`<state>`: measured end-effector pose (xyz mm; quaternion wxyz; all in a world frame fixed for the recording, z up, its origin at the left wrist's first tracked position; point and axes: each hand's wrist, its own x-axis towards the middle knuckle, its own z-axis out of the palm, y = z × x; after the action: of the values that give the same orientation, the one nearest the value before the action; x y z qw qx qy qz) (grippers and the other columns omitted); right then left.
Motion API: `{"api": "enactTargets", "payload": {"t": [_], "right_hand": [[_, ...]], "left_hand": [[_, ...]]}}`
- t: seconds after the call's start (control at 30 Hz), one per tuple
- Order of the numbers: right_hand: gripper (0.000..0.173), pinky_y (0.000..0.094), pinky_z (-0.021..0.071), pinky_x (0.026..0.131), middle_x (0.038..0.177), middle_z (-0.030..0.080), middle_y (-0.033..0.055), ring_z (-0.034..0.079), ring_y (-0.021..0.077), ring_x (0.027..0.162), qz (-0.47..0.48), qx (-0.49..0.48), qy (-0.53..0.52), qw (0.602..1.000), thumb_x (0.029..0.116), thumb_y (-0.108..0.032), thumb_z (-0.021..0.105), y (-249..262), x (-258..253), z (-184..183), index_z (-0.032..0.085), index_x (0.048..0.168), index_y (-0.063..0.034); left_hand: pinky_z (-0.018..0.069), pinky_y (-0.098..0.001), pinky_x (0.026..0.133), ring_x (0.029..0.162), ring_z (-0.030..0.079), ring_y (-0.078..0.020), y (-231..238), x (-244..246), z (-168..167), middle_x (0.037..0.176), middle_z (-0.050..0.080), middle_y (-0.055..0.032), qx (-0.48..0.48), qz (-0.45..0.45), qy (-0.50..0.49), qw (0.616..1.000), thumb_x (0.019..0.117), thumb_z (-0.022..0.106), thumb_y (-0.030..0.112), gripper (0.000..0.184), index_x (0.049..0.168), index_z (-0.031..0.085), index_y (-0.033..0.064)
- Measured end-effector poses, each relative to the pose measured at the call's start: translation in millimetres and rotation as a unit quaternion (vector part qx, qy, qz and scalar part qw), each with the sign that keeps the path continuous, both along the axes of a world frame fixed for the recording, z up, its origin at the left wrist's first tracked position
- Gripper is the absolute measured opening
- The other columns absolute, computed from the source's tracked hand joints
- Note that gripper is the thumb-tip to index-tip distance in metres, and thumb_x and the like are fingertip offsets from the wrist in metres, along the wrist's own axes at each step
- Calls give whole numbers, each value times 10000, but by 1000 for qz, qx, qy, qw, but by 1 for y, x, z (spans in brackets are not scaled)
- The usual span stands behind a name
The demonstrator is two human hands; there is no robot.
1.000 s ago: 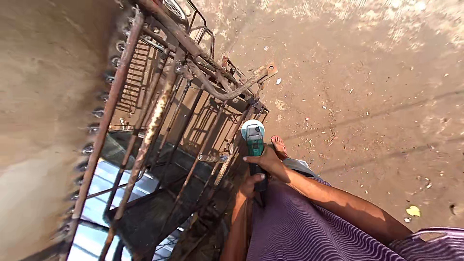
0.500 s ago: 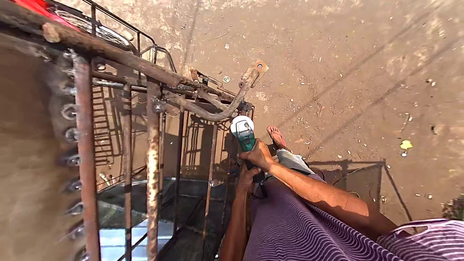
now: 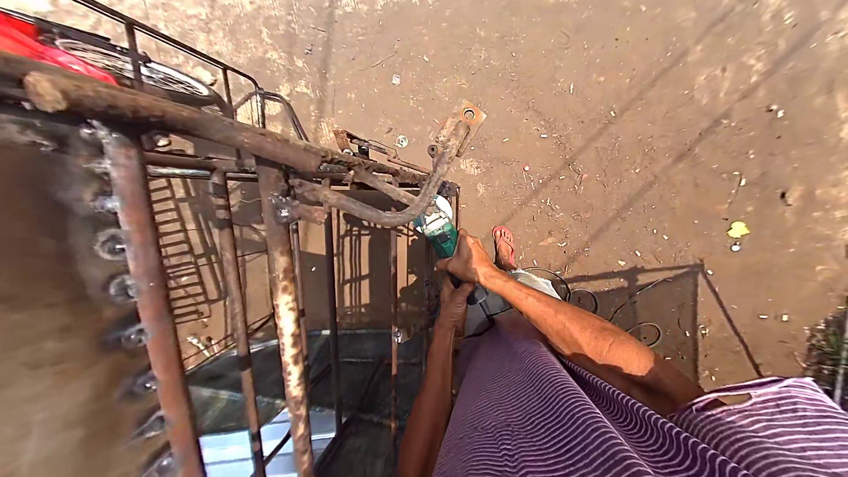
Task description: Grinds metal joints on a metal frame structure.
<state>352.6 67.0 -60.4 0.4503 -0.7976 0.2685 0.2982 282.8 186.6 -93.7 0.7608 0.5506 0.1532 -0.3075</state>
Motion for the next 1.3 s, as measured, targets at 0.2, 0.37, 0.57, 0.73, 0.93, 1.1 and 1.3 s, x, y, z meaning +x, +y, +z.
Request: {"api": "enactTargets", "payload": {"t": [0.2,0.37,0.57,0.73,0.93,1.1,1.3], "right_hand": [[733,600,564,749,967,702,156,701,340,902,20,-22,-9,1000,686,-490,878,-1,1,-7,582,1208,-68],[742,591,566,769,973,700,153,700,336,912,19,-28,3,999,682,-473,875,-8,3,-1,580,1224,-61],[741,582,566,805,983,706,147,703,318,928,21,-32,7,999,663,-470,876,-9,9,-12,594,1209,-57],[725,569,567,810,976,706,136,702,308,927,11,-27,3,1000,667,-461,882,-6,10,-14,595,1198,-59],[711,576,567,797,970,705,132,702,306,916,4,-27,8,1000,662,-447,878,-6,13,-11,596,1192,-65],[743,593,557,823,1004,703,160,695,336,959,4,-35,21,999,676,-479,871,-2,15,-7,595,1215,-48],[744,584,561,797,974,705,151,700,329,930,-7,-43,14,999,669,-500,858,2,13,-10,600,1206,-55]], "left_hand": [[555,-357,974,1086,652,-140,-3,3,-8,1196,657,-93,19,-12,-21,1000,818,811,230,700,1380,470,-11],[538,-390,1020,1169,626,-174,-7,3,-9,1294,623,-113,-1,-22,-5,1000,859,763,125,683,1449,435,24],[538,-402,1026,1180,630,-191,-8,8,-8,1317,620,-118,-25,-16,-5,1000,880,731,56,669,1472,420,44],[546,-409,1014,1155,643,-196,-3,12,-11,1275,642,-122,-30,-34,-11,999,891,725,58,606,1435,461,38],[552,-397,984,1102,655,-187,-2,16,-9,1213,659,-120,-32,-36,14,999,887,710,42,555,1391,481,24],[544,-397,1007,1131,647,-183,4,20,-6,1252,647,-118,-29,-50,20,998,899,702,40,595,1435,443,26],[537,-389,1016,1143,643,-174,10,25,-7,1265,646,-109,-25,-69,21,997,890,719,86,625,1445,438,29]]}}
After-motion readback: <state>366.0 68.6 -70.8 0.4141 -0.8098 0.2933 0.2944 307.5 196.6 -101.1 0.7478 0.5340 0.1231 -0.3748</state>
